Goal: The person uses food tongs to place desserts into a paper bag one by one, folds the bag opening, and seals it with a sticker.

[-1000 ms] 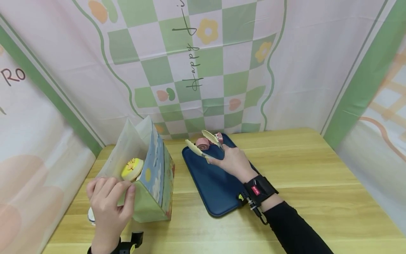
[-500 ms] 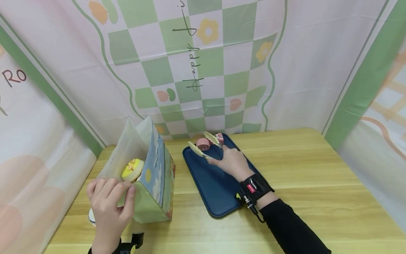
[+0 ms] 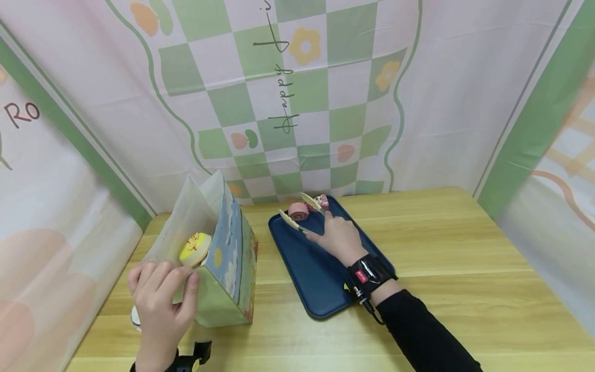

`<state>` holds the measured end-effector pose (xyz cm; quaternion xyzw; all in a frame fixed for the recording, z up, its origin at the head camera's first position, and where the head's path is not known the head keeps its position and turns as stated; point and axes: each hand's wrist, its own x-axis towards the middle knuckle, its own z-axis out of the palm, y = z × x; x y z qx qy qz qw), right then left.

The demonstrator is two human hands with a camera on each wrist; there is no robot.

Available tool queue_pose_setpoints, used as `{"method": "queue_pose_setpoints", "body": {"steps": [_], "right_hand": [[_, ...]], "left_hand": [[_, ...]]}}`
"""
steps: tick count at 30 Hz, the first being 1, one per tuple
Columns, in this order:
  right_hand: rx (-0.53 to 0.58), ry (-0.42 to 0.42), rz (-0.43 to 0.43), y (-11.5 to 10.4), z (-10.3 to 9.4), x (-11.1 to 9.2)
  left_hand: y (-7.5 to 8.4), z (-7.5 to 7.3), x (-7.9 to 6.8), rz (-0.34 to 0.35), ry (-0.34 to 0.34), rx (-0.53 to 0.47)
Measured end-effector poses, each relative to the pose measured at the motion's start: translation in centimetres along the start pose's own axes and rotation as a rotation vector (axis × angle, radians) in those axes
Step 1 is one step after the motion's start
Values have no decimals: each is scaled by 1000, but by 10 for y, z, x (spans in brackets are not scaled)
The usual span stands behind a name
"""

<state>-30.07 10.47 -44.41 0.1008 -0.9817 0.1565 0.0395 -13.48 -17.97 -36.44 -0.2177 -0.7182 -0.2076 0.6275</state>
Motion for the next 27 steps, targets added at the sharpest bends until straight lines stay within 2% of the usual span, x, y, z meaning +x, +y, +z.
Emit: {"method": "queue_pose_setpoints", "body": {"steps": [14, 27], "right_hand": [[-52, 80, -22, 0, 12, 2], [2, 86, -44, 6, 15, 0]], "left_hand": [[-1, 0, -1, -3, -7, 1], [-2, 1, -2, -6, -8, 3]]}}
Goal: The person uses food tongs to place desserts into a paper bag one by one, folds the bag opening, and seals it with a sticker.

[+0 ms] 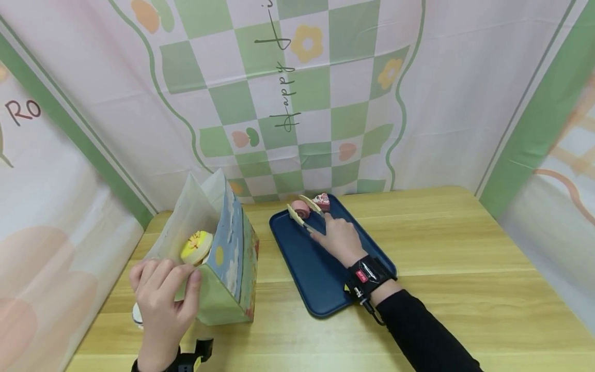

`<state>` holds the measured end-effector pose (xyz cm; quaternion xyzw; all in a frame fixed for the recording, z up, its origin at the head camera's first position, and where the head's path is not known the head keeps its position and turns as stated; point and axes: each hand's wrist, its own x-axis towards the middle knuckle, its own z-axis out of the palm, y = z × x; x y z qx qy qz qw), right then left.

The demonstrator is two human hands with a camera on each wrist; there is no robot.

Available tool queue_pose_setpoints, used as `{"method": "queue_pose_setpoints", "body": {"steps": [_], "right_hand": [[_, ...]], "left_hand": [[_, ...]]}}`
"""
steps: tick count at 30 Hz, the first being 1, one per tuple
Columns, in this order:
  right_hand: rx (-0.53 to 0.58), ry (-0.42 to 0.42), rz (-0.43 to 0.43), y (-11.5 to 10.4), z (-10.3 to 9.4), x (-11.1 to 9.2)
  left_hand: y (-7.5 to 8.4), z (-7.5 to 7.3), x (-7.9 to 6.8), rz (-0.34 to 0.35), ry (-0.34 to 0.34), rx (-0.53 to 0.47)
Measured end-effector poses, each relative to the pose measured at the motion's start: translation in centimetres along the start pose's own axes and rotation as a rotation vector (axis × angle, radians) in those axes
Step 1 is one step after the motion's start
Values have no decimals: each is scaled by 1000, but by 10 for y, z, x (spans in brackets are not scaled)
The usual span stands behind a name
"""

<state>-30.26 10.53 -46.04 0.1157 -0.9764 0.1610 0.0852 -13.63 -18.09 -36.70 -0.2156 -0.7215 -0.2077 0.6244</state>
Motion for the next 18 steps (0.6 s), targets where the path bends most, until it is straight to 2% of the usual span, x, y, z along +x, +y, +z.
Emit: {"method": "queue_pose_setpoints", "body": {"steps": [5, 15, 18], "right_hand": [[7, 1, -5, 0, -4, 0], [80, -74, 8, -4, -22, -6], [101, -73, 0, -5, -27, -8]], "left_hand": [[0, 0, 1, 6, 8, -3], [0, -1, -1, -6, -15, 3], [1, -2, 0, -5, -13, 2]]}}
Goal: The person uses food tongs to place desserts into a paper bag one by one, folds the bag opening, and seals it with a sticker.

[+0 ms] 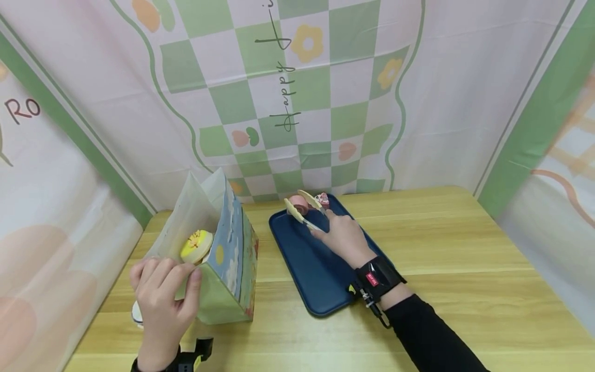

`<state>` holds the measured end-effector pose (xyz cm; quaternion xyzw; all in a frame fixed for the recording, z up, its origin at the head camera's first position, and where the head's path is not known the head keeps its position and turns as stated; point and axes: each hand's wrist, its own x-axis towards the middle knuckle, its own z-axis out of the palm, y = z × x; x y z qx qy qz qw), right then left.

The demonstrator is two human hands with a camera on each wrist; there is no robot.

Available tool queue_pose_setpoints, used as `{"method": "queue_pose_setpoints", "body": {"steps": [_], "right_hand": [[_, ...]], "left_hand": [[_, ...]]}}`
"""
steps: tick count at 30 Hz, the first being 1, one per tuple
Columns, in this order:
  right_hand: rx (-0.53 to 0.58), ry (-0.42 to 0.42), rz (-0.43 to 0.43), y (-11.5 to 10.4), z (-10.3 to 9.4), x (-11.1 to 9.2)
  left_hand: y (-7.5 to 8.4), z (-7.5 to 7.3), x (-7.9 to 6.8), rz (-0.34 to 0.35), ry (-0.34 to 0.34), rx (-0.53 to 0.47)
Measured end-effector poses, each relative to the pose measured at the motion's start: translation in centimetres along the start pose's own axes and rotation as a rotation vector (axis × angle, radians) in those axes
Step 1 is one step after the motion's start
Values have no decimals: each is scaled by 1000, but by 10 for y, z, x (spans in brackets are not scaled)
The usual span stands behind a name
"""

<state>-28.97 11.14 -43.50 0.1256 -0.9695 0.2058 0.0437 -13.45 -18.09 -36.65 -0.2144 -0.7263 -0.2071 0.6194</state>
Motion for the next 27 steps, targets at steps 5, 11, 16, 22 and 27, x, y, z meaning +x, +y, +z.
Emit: {"method": "queue_pose_setpoints", "body": {"steps": [5, 11, 16, 22, 27], "right_hand": [[17, 47, -32, -4, -11, -6], [6, 89, -77, -15, -31, -13], [6, 122, -118, -27, -47, -19], [19, 115, -154, -41, -67, -26], [46, 84, -162, -52, -83, -31]], "left_hand": [[1, 1, 1, 3, 6, -2], [0, 0, 0, 3, 5, -3], [-2, 0, -2, 1, 4, -10], [-4, 0, -3, 5, 11, -11], [-4, 0, -3, 4, 11, -10]]}}
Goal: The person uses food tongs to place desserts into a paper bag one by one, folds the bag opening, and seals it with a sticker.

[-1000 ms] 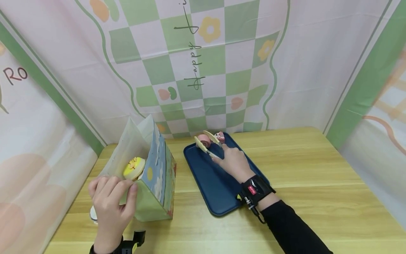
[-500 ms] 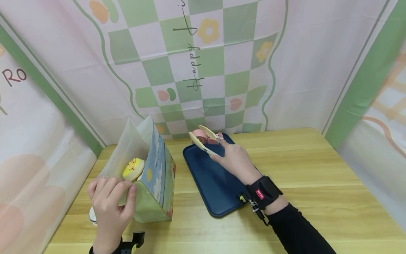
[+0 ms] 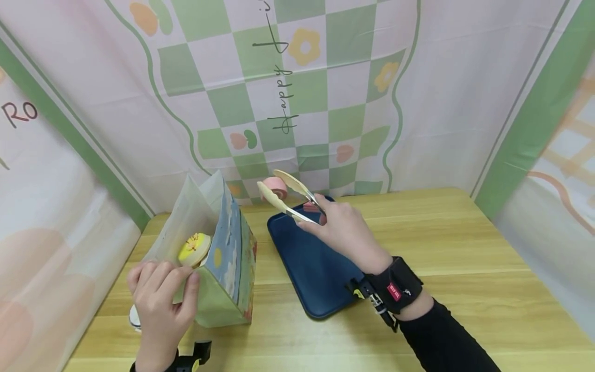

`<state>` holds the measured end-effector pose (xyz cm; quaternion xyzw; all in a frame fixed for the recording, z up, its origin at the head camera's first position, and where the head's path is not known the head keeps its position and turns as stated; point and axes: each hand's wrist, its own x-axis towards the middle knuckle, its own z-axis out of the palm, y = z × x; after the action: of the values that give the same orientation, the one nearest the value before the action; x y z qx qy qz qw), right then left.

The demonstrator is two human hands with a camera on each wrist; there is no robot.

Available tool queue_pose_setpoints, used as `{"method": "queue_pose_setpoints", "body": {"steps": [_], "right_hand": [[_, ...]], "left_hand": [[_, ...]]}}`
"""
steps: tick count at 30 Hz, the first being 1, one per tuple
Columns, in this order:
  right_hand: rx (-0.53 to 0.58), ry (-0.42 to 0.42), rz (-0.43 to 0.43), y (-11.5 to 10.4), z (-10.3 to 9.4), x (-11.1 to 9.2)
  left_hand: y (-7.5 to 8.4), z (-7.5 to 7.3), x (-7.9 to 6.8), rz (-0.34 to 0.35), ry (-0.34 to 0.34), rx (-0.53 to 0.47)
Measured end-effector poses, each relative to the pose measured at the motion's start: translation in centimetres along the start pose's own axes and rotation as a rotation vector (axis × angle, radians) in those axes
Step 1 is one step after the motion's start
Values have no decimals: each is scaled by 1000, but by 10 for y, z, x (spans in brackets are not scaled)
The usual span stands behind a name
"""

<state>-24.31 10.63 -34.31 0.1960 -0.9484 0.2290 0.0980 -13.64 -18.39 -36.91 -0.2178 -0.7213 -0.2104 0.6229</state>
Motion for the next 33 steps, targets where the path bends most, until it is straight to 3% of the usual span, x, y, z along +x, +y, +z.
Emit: {"method": "queue_pose_setpoints", "body": {"steps": [8, 14, 23, 33], "right_hand": [[-2, -26, -36, -23, -21, -7], [2, 1, -76, -40, -33, -14], [43, 8, -144, -59, -41, -18], [69, -44, -214, -78, -45, -22]], "left_hand": [[0, 0, 1, 1, 0, -6], [0, 0, 1, 5, 0, -8], [0, -1, -1, -6, -26, 0], [0, 0, 1, 2, -6, 3]]}}
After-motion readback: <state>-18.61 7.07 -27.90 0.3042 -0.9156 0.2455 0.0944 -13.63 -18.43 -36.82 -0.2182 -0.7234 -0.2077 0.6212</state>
